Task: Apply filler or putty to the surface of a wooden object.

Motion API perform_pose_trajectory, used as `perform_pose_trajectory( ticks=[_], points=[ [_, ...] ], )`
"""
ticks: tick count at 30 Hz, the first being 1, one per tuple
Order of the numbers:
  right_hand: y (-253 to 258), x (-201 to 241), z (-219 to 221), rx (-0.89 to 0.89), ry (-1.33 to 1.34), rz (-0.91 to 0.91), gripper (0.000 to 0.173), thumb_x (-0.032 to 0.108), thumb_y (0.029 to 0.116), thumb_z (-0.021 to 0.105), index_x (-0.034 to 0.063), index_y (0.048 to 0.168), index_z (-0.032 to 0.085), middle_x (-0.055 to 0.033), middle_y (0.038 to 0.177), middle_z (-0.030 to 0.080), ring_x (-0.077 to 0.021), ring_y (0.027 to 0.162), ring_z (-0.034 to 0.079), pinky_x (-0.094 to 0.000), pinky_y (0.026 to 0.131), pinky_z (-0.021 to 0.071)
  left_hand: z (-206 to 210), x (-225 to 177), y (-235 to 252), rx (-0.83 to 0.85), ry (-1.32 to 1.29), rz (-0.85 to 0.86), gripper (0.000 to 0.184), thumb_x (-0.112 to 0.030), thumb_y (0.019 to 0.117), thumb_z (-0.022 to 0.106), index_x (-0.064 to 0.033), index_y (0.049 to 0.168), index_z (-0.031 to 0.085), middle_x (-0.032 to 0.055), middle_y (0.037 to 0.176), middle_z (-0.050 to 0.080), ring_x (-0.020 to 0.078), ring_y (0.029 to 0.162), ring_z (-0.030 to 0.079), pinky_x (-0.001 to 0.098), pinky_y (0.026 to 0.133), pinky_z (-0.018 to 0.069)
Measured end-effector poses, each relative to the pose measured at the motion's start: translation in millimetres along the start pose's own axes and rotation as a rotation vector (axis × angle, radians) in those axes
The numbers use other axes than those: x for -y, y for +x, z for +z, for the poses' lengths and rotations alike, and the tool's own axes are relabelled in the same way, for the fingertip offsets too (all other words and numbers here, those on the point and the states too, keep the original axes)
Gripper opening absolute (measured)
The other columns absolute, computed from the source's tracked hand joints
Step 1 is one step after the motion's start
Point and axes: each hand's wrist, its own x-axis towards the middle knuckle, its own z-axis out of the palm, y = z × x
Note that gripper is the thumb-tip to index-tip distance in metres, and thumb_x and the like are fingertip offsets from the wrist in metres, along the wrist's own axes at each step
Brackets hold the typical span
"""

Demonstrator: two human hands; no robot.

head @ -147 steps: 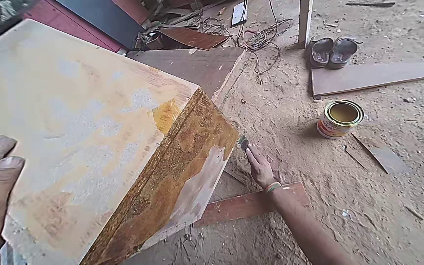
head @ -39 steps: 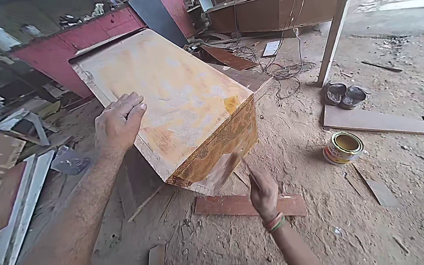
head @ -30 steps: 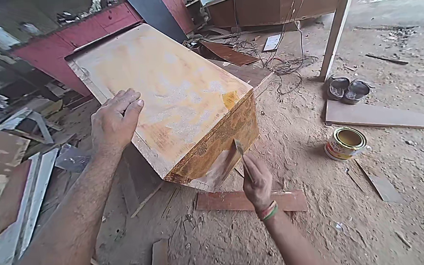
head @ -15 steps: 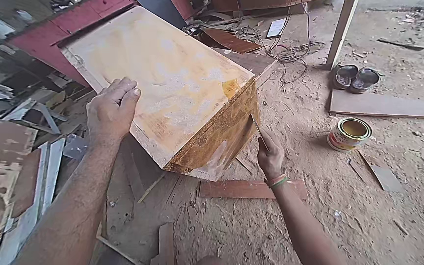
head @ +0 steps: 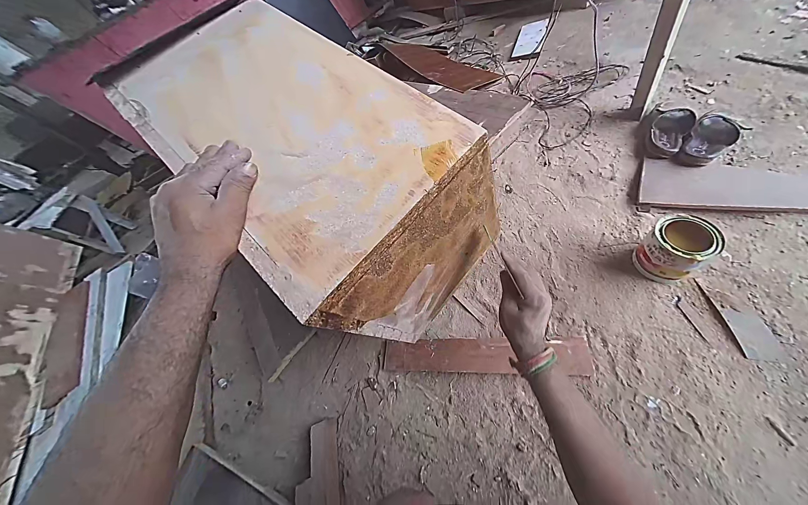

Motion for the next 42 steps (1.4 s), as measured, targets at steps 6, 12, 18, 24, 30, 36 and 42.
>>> perform_pose_trajectory(
  ticks=[6, 12, 18, 24, 30, 36, 42],
  points=[
    [-70, 13, 34, 0.040, 0.033, -0.098, 0.033, 0.007, 0.0924, 0.056, 0.0052, 0.118, 0.076, -0.0138, 0.121, 0.074, -0.0257, 0.109, 0.072, -0.0424, 0.092, 0.0598, -1, 1, 1, -0.005, 0.000, -0.026, 0.059, -0.059, 0.1041, 0.041, -0.0191, 0.141, 0.063, 0.0033, 0.151, 0.056, 0.0216, 0.146, 0.045, 0.0540, 0.121, 0.0323],
    [-135, 4, 19, 0.255, 0.007, -0.233, 0.036, 0.012, 0.0910, 0.054, 0.0173, 0.119, 0.076, -0.0022, 0.124, 0.075, -0.0206, 0.096, 0.073, -0.0398, 0.077, 0.0589, -1, 2, 1, -0.005, -0.006, -0.032, 0.058, -0.059, 0.1041, 0.041, -0.0198, 0.141, 0.062, 0.0023, 0.151, 0.055, 0.0204, 0.146, 0.044, 0.0525, 0.122, 0.0320],
    [-56, 10, 30, 0.057, -0.058, 0.097, 0.036, 0.007, 0.0946, 0.058, 0.0019, 0.127, 0.071, -0.0152, 0.124, 0.073, -0.0307, 0.112, 0.072, -0.0495, 0.094, 0.0584, 2, 0, 0, -0.016, -0.006, -0.018, 0.061, -0.059, 0.1042, 0.039, -0.0170, 0.142, 0.062, 0.0057, 0.152, 0.054, 0.0258, 0.147, 0.043, 0.0547, 0.121, 0.0308],
    [-139, 43, 13, 0.257, -0.021, -0.179, 0.030, 0.011, 0.0903, 0.060, 0.0128, 0.114, 0.078, -0.0058, 0.118, 0.076, -0.0224, 0.098, 0.075, -0.0415, 0.081, 0.0621, 6, 6, 0, -0.083, -0.022, 0.070, 0.059, -0.055, 0.1056, 0.040, -0.0122, 0.135, 0.067, 0.0104, 0.145, 0.061, 0.0299, 0.141, 0.051, 0.0543, 0.118, 0.0367],
    [42, 54, -19, -0.100, 0.054, -0.094, 0.028, 0.009, 0.0960, 0.057, 0.0034, 0.117, 0.075, -0.0095, 0.111, 0.076, -0.0177, 0.103, 0.073, -0.0371, 0.090, 0.0607, 11, 3, -1, -0.111, -0.085, 0.107, 0.058, -0.049, 0.1067, 0.040, -0.0051, 0.132, 0.068, 0.0143, 0.144, 0.061, 0.0313, 0.142, 0.050, 0.0515, 0.123, 0.0306],
    [91, 81, -11, -0.093, 0.031, -0.183, 0.031, 0.007, 0.0937, 0.057, 0.0074, 0.116, 0.077, -0.0098, 0.113, 0.076, -0.0199, 0.101, 0.074, -0.0390, 0.085, 0.0609, 9, 5, 0, -0.117, -0.058, 0.111, 0.056, -0.048, 0.1069, 0.041, -0.0060, 0.132, 0.068, 0.0133, 0.142, 0.062, 0.0311, 0.141, 0.051, 0.0520, 0.122, 0.0318],
    [-25, 116, -1, 0.043, 0.046, -0.355, 0.031, 0.011, 0.0887, 0.059, 0.0100, 0.113, 0.078, -0.0074, 0.112, 0.076, -0.0167, 0.094, 0.074, -0.0335, 0.078, 0.0617, 11, 6, 2, -0.142, -0.076, 0.112, 0.055, -0.048, 0.1063, 0.043, -0.0067, 0.130, 0.069, 0.0127, 0.141, 0.063, 0.0304, 0.140, 0.052, 0.0514, 0.121, 0.0330]
  ],
)
